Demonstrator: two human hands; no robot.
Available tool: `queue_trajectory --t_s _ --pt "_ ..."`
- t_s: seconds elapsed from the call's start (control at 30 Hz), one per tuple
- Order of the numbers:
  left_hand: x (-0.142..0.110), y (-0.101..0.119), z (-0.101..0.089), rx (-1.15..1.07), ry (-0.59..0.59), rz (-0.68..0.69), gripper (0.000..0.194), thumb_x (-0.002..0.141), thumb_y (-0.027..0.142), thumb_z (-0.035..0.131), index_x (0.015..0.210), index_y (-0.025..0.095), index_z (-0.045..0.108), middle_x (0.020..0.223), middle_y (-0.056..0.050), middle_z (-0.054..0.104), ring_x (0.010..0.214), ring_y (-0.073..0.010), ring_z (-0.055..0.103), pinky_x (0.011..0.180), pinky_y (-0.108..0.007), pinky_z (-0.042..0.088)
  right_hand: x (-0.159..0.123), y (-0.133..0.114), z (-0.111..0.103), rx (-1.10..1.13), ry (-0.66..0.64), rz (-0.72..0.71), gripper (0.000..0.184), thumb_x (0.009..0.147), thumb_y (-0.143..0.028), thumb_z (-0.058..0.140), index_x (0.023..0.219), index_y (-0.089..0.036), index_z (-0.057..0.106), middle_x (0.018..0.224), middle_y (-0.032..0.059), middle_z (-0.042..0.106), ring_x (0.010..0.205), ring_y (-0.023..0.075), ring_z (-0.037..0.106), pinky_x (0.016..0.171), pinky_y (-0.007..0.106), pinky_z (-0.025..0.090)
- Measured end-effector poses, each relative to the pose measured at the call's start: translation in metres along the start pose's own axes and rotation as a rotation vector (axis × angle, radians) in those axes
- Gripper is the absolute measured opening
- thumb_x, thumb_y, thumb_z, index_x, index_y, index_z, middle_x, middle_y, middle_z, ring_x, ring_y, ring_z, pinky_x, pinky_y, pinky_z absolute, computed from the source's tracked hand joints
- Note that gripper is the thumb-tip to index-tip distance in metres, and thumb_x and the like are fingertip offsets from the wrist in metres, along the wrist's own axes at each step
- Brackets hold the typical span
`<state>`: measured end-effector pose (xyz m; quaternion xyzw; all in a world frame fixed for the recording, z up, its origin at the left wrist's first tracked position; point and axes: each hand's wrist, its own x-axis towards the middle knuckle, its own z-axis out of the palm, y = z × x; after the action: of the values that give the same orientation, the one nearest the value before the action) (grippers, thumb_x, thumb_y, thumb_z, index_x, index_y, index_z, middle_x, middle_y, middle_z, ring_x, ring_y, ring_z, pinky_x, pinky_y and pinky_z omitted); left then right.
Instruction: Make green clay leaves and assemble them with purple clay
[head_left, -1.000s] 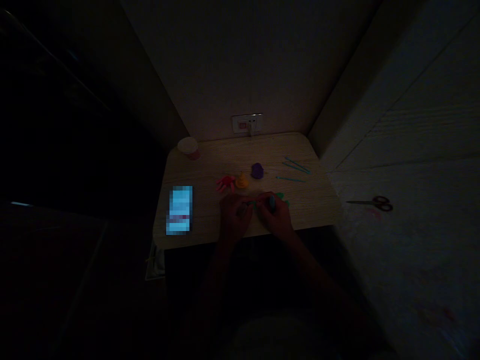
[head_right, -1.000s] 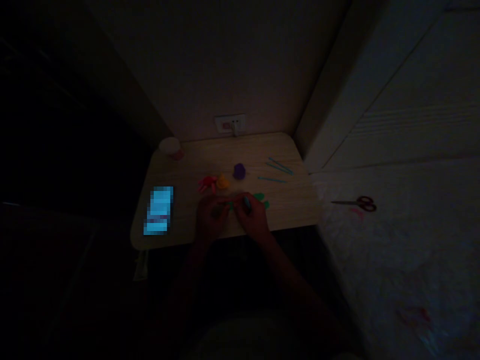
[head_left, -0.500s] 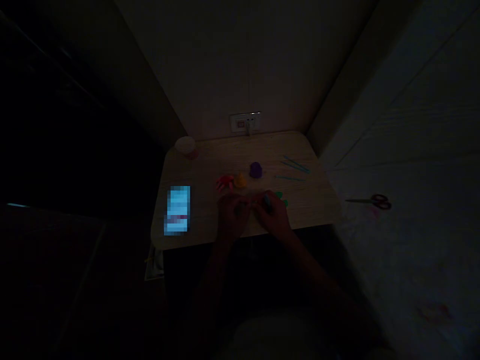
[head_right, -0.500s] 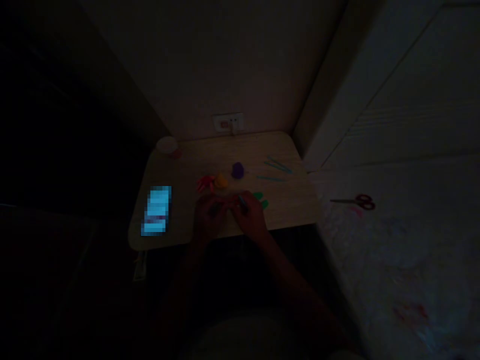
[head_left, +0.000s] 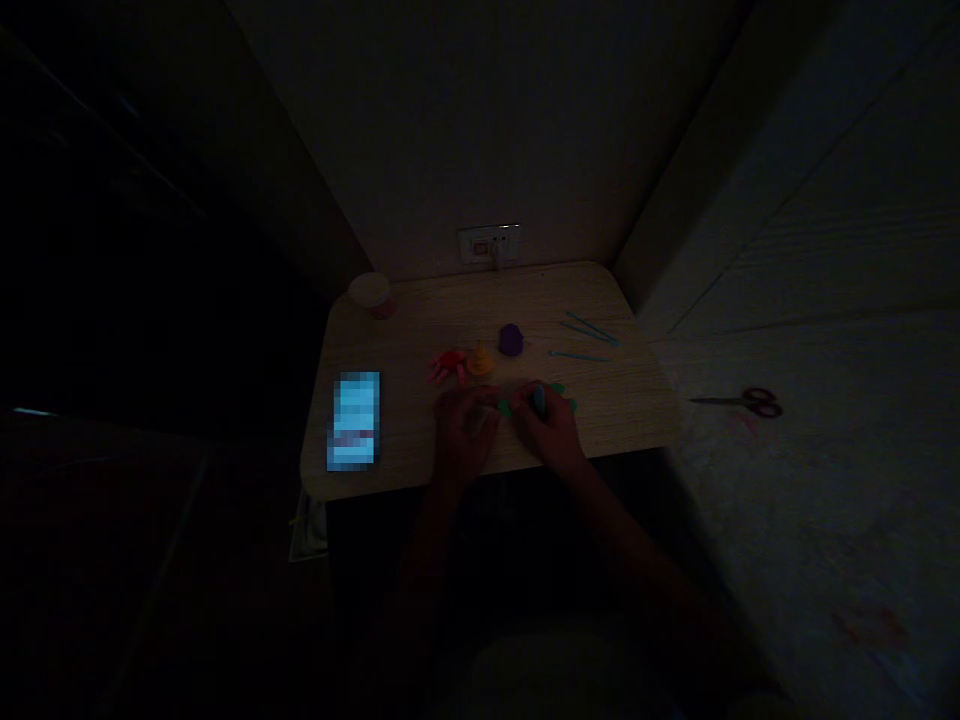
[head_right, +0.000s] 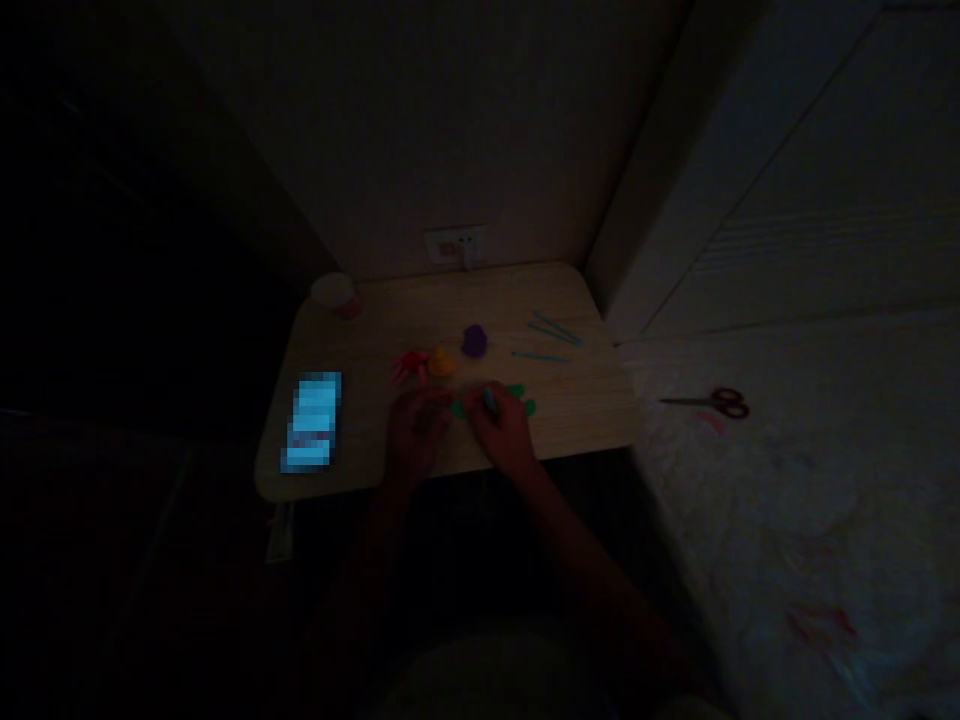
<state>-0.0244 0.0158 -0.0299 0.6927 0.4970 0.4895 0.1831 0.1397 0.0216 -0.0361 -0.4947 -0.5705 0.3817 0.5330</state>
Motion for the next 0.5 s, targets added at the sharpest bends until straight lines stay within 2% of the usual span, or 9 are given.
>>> queue_trajectory --t_s 0.1,0.2,0.33,0.5 --pt "0.0008 0.0013 0.0 0.023 -0.002 0.025 0.011 0.092 0.029 0.068 0.099 0.025 0.075 0.099 -0.003 0.077 0.103 -0.0249 0.067 0.105 -0.047 0.045 -0.0002 -0.0012 -0.0002 0.017 -0.019 0.012 0.016 0.091 -0.038 0.063 0.082 -0.024 0.063 0.075 -0.0001 0.065 0.07 0.0185 0.057 0.065 0.031 0.045" --pt "0.0016 0.0007 0.0007 0.038 0.007 -0.01 0.007 0.091 0.028 0.07 0.091 0.025 0.076 0.093 -0.003 0.077 0.099 -0.0246 0.068 0.102 -0.046 0.047 -0.0005 -0.0037 -0.0012 0.027 -0.036 0.007 0.012 0.09 -0.036 0.063 0.084 -0.025 0.065 0.077 0.0003 0.067 0.071 0.0194 0.059 0.065 0.031 0.047" --pt "0.0017 -0.0013 0.0012 0.027 -0.006 -0.033 0.005 0.09 0.026 0.071 0.09 0.024 0.076 0.093 -0.003 0.077 0.097 -0.0239 0.068 0.101 -0.045 0.048 -0.0004 -0.0057 -0.0022 0.061 -0.041 -0.013 0.009 0.09 -0.033 0.064 0.092 -0.025 0.068 0.083 0.0012 0.07 0.075 0.0199 0.062 0.067 0.032 0.048" --pt "0.0018 -0.0029 0.002 0.017 0.027 -0.021 0.003 0.089 0.026 0.072 0.089 0.024 0.074 0.091 -0.003 0.076 0.096 -0.0238 0.068 0.099 -0.045 0.049 -0.0003 -0.0052 -0.0005 0.005 -0.044 0.012 0.013 0.087 -0.037 0.07 0.088 -0.024 0.07 0.077 -0.0001 0.069 0.067 0.0173 0.059 0.064 0.03 0.045"
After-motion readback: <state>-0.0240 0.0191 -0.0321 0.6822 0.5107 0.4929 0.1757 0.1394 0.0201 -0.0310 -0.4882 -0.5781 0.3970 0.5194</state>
